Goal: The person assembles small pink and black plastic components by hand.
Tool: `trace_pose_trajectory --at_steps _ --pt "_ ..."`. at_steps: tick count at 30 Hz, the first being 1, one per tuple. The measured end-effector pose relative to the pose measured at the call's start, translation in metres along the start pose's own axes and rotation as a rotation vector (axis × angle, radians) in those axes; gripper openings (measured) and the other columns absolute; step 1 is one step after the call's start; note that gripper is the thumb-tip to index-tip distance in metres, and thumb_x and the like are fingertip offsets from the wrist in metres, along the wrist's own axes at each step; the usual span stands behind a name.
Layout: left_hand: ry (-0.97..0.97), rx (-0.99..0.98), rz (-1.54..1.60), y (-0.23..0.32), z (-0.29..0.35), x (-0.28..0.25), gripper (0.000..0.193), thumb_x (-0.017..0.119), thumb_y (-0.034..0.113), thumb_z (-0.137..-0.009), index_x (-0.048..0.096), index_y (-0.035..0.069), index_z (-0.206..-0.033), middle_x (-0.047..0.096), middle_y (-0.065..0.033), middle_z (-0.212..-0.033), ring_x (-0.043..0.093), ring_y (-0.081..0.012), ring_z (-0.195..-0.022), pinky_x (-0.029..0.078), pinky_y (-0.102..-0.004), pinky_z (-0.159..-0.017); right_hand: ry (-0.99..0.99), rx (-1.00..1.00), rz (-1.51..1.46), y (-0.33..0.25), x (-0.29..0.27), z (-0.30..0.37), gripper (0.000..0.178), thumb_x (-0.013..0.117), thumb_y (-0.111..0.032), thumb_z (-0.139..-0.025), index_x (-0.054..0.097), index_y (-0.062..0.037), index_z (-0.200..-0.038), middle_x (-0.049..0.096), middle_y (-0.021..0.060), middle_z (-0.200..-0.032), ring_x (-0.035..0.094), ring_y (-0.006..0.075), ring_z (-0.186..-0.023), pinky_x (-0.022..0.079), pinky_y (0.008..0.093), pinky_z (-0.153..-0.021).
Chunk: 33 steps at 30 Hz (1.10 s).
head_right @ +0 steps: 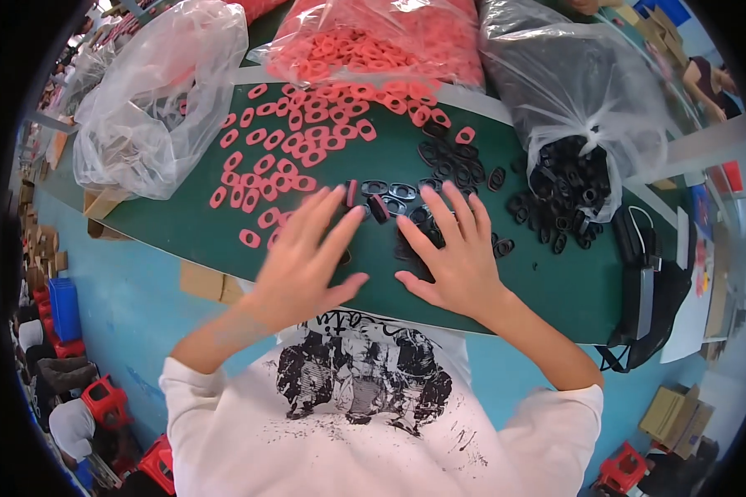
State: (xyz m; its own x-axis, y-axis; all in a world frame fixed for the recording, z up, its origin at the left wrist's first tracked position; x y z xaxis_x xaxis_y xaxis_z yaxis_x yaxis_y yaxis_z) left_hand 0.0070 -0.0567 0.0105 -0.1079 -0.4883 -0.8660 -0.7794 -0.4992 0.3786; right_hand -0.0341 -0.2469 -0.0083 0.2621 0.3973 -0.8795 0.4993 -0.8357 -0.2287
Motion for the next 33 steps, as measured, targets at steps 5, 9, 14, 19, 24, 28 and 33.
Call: trace_pose_trajectory --at_steps 5,9,14,19,24,28,33 --pt "0.096 0.013 -0.062 -0.008 -0.026 0.045 0.073 0.078 0.029 -0.072 0.049 0.002 -0.134 0.042 -0.0279 -0.137 0.039 -0.0450 -0.129 0.034 -0.0525 -0.107 -0.155 -0.034 0.067 0.003 0.013 -0.005 0.062 0.075 -0.033 -0.073 0.058 -0.0114 -0.129 0.046 0.0161 -0.140 0.042 0.0399 -0.129 0.031 0.0547 -0.105" --pt "0.034 0.134 0.000 -0.010 -0.032 0.050 0.056 0.078 0.022 -0.070 0.057 0.002 -0.119 0.051 -0.0175 -0.117 0.049 -0.0359 -0.113 0.044 -0.0457 -0.093 -0.054 -0.063 0.043 0.007 0.010 0.000 0.056 0.077 -0.022 -0.065 0.062 -0.0062 -0.117 0.053 0.0140 -0.126 0.051 0.0343 -0.110 0.039 0.0454 -0.089" --pt "0.104 0.170 0.025 -0.012 -0.032 0.051 0.039 0.072 0.009 -0.067 0.057 0.003 -0.102 0.051 -0.0113 -0.097 0.051 -0.0288 -0.088 0.045 -0.0400 -0.074 0.011 -0.100 -0.122 0.009 0.004 -0.006 0.051 0.078 -0.014 -0.058 0.062 -0.0057 -0.107 0.055 0.0149 -0.115 0.053 0.0341 -0.105 0.042 0.0444 -0.087" --pt "0.194 0.182 0.034 -0.015 -0.030 0.049 0.026 0.068 0.006 -0.063 0.055 0.004 -0.086 0.048 -0.0093 -0.088 0.048 -0.0257 -0.078 0.041 -0.0361 -0.065 -0.018 -0.132 -0.166 0.009 0.003 -0.006 0.048 0.077 -0.013 -0.058 0.061 -0.0050 -0.103 0.055 0.0137 -0.106 0.053 0.0339 -0.103 0.044 0.0455 -0.086" --pt "0.254 0.215 0.174 -0.019 -0.025 0.036 0.022 0.068 0.000 -0.062 0.055 0.005 -0.080 0.051 -0.0069 -0.076 0.053 -0.0236 -0.068 0.043 -0.0341 -0.061 -0.058 -0.198 -0.186 0.007 0.004 -0.013 0.041 0.075 -0.010 -0.059 0.061 -0.0039 -0.098 0.057 0.0144 -0.107 0.054 0.0343 -0.101 0.045 0.0447 -0.083" --pt "0.369 0.057 0.325 -0.039 -0.041 -0.026 0.017 0.068 -0.002 -0.067 0.056 0.006 -0.076 0.057 -0.0050 -0.071 0.057 -0.0186 -0.057 0.047 -0.0308 -0.056 -0.026 -0.199 -0.198 0.009 0.007 -0.007 0.038 0.074 -0.006 -0.060 0.061 -0.0025 -0.095 0.059 0.0146 -0.100 0.059 0.0333 -0.087 0.049 0.0411 -0.072" --pt "0.513 -0.167 -0.179 -0.182 -0.046 -0.149 0.009 0.063 0.011 -0.086 0.061 0.002 -0.086 0.054 -0.0025 -0.063 0.047 -0.0093 -0.056 0.040 -0.0254 -0.051 0.016 -0.214 -0.267 0.013 0.001 -0.003 0.033 0.072 -0.003 -0.065 0.061 -0.0004 -0.096 0.061 0.0154 -0.091 0.061 0.0289 -0.077 0.051 0.0369 -0.063"
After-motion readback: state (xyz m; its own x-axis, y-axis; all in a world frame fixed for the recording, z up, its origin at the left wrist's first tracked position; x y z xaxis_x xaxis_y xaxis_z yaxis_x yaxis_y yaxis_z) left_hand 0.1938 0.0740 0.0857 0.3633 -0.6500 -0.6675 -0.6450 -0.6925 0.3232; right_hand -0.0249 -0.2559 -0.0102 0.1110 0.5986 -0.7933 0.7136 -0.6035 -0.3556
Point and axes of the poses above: each hand's wrist, its own z-axis away from the middle knuckle, its own x-axis out of the palm, y = z × x, the point moved 5 cm from there along -z, towards the middle knuckle
